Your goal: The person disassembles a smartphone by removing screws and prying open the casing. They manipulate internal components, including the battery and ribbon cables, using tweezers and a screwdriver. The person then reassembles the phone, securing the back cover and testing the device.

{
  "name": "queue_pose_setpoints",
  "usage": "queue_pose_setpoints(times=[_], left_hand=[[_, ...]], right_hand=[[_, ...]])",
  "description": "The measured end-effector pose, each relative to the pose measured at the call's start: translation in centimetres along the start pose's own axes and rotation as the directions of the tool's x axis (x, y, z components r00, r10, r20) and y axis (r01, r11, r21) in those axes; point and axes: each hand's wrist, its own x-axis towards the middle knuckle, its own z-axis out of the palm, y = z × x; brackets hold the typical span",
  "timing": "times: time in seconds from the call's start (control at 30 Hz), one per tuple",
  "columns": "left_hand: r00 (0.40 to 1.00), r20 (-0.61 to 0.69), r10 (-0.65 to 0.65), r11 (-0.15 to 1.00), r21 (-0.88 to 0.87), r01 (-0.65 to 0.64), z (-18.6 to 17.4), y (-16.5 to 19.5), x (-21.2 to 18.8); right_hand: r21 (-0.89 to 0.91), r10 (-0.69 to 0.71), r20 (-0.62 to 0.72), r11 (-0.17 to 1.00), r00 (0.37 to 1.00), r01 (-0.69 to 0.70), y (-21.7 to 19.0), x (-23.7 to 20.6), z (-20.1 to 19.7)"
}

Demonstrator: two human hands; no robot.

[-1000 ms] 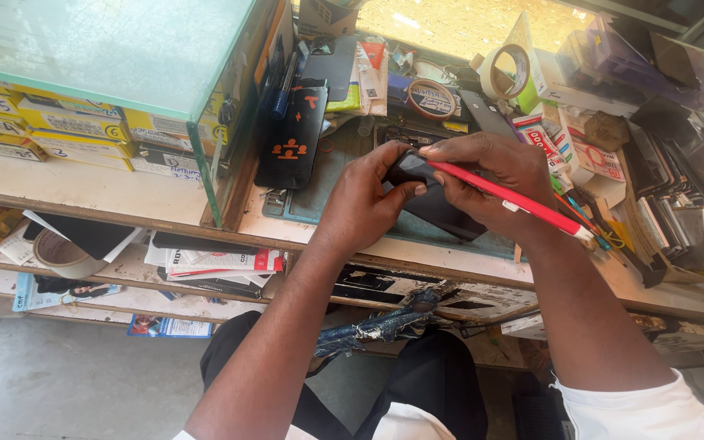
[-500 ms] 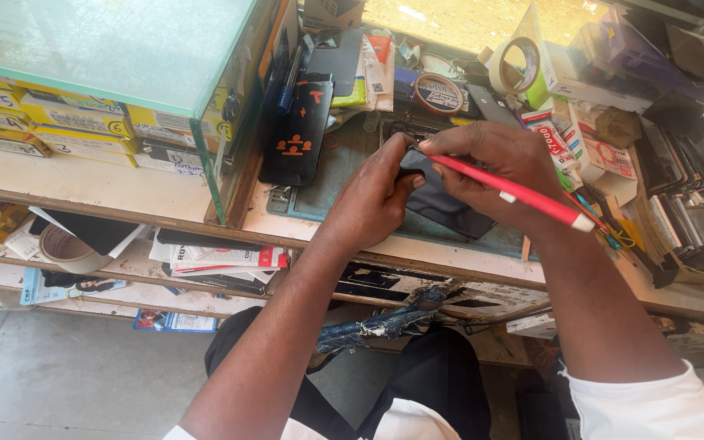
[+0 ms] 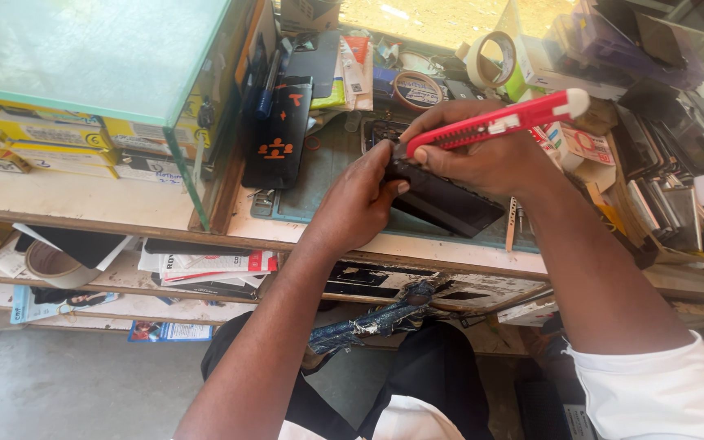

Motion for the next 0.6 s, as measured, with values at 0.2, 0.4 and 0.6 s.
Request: queue_pose_setpoints(times=[0.2,0.4,0.6], left_hand=[[0.996,0.043,-0.081,0.997,0.019,0.08,-0.5,0.3,0.4],[0.992,-0.083,-0.099,0.994,-0.047,0.095,-1.0,1.3,0.2],[0.93,-0.354,0.098,0.967,0.256,-0.005,0.0,2.5,-1.2]], right_hand=[[-0.114,0.004,0.003,0.993,1.0,-0.004,0.5,0.1,0.5],[-0.141,0.034,-0.023,0.989,0.999,-0.037,0.1,0.0,0.5],[-0.126,0.065,-0.033,0.99,0.997,-0.068,-0.4,0.2,0.7]])
